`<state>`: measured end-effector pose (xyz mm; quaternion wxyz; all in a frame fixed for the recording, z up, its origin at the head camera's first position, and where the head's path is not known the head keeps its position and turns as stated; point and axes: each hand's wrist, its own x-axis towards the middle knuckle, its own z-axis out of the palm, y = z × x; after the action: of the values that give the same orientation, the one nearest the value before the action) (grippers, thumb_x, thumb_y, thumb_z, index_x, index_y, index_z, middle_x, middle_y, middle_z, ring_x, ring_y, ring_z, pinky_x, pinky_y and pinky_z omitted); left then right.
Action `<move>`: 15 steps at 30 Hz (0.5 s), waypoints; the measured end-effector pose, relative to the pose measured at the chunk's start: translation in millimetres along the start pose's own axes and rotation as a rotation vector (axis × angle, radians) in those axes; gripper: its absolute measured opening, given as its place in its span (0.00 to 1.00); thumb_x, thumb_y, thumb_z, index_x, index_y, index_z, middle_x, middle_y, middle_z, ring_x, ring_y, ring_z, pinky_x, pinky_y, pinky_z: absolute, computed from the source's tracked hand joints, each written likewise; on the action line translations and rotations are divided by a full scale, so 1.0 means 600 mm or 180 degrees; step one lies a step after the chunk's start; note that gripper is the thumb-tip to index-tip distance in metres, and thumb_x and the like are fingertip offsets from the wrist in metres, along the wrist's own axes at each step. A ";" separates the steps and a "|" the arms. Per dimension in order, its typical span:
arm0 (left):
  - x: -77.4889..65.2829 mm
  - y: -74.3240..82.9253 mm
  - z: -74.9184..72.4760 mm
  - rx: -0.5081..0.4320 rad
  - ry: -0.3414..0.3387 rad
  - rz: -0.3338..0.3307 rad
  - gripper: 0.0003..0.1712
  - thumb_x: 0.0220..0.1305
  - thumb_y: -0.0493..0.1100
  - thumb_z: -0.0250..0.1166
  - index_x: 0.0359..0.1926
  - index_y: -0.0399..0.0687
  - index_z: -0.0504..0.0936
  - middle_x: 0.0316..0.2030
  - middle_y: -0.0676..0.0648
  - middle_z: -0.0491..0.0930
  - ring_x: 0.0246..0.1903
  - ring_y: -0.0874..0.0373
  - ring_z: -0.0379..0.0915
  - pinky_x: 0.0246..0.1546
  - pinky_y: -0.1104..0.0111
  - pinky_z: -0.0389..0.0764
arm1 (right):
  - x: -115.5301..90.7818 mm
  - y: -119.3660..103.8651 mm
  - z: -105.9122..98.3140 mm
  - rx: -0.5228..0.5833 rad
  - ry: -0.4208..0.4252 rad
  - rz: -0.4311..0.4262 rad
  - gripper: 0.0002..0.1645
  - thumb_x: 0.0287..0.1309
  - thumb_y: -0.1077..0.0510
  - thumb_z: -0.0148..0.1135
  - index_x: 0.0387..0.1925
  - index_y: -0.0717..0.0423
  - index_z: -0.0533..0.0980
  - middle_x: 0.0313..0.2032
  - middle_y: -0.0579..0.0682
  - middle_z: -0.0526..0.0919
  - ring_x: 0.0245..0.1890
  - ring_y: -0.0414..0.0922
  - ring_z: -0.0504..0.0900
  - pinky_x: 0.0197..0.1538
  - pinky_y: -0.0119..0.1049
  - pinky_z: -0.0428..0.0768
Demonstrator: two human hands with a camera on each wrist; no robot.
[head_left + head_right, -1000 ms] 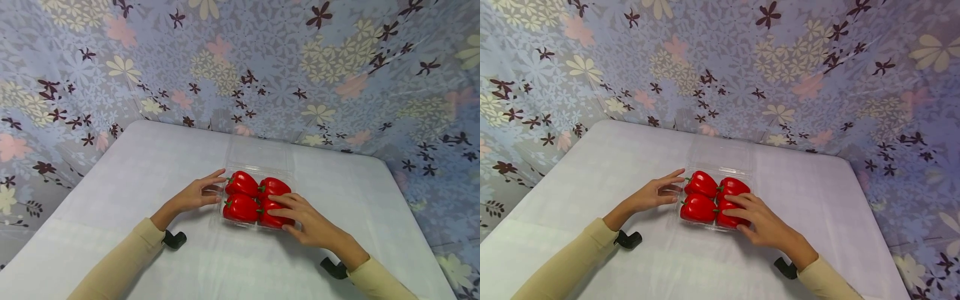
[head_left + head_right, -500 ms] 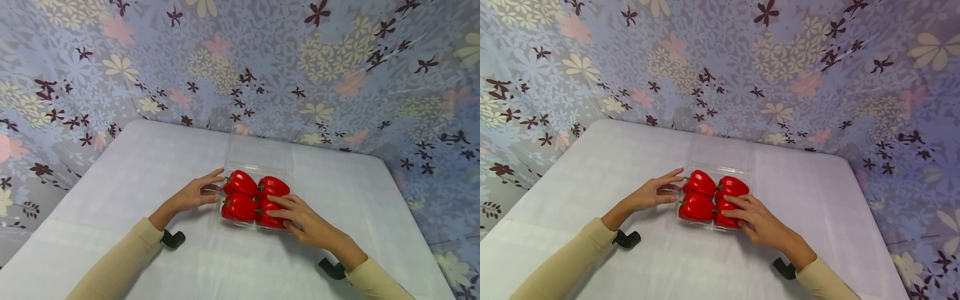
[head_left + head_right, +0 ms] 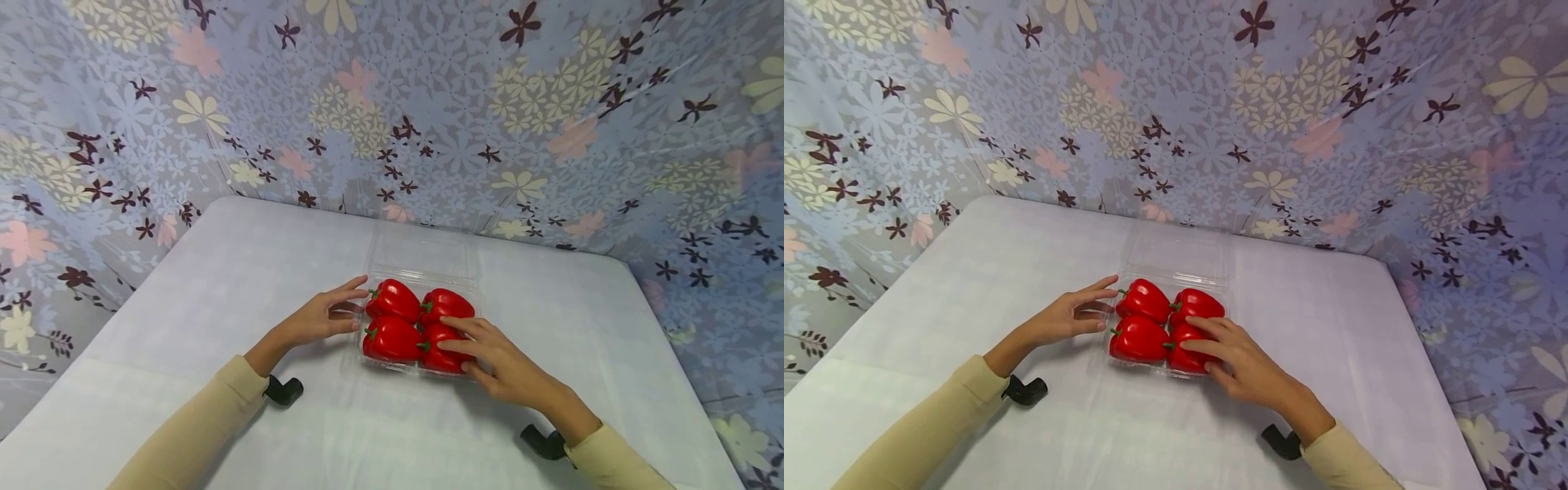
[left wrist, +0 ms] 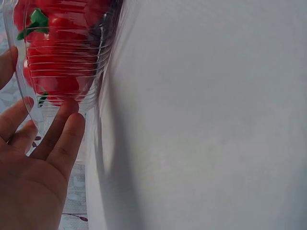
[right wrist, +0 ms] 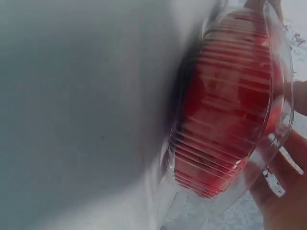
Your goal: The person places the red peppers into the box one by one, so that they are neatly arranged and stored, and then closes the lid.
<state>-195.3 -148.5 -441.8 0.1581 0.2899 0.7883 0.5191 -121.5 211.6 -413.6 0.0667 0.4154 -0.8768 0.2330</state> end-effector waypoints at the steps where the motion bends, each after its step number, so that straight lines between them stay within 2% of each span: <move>1: 0.000 0.000 0.000 -0.0002 -0.0005 -0.0003 0.36 0.63 0.38 0.66 0.71 0.40 0.66 0.79 0.43 0.50 0.63 0.40 0.74 0.65 0.50 0.76 | -0.001 0.000 -0.001 0.0031 0.0042 0.0038 0.33 0.52 0.68 0.68 0.59 0.41 0.78 0.70 0.52 0.70 0.67 0.47 0.68 0.65 0.48 0.78; 3: 0.001 0.001 0.000 0.0005 -0.0009 0.0001 0.36 0.64 0.39 0.66 0.72 0.40 0.66 0.79 0.43 0.50 0.63 0.40 0.74 0.65 0.50 0.76 | -0.003 0.000 -0.005 0.0112 0.0151 0.0122 0.32 0.52 0.68 0.68 0.59 0.43 0.78 0.70 0.52 0.70 0.68 0.46 0.67 0.68 0.40 0.75; 7: 0.002 0.000 0.001 0.0002 -0.0012 0.0010 0.36 0.64 0.39 0.66 0.72 0.40 0.66 0.79 0.43 0.50 0.63 0.40 0.74 0.64 0.50 0.76 | -0.010 0.005 -0.014 0.0214 0.0396 0.0161 0.30 0.51 0.70 0.67 0.56 0.49 0.80 0.67 0.55 0.73 0.67 0.46 0.68 0.71 0.23 0.64; 11: 0.002 0.001 0.001 -0.0023 -0.0010 0.0012 0.36 0.63 0.37 0.66 0.71 0.40 0.66 0.79 0.43 0.50 0.63 0.40 0.74 0.64 0.50 0.76 | -0.017 0.012 -0.020 0.0208 0.0484 0.0108 0.29 0.50 0.71 0.68 0.55 0.51 0.81 0.65 0.58 0.74 0.67 0.46 0.68 0.71 0.19 0.59; 15: 0.000 0.003 0.001 -0.0022 -0.0004 0.0016 0.36 0.63 0.37 0.66 0.71 0.40 0.66 0.79 0.43 0.50 0.63 0.40 0.74 0.64 0.50 0.76 | -0.023 0.016 -0.023 0.0171 0.0479 0.0165 0.28 0.50 0.70 0.69 0.54 0.51 0.81 0.65 0.58 0.75 0.67 0.46 0.68 0.70 0.20 0.61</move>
<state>-194.7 -147.8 -440.4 0.1582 0.2916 0.7857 0.5221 -121.1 232.6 -409.2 0.1151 0.3755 -0.8732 0.2887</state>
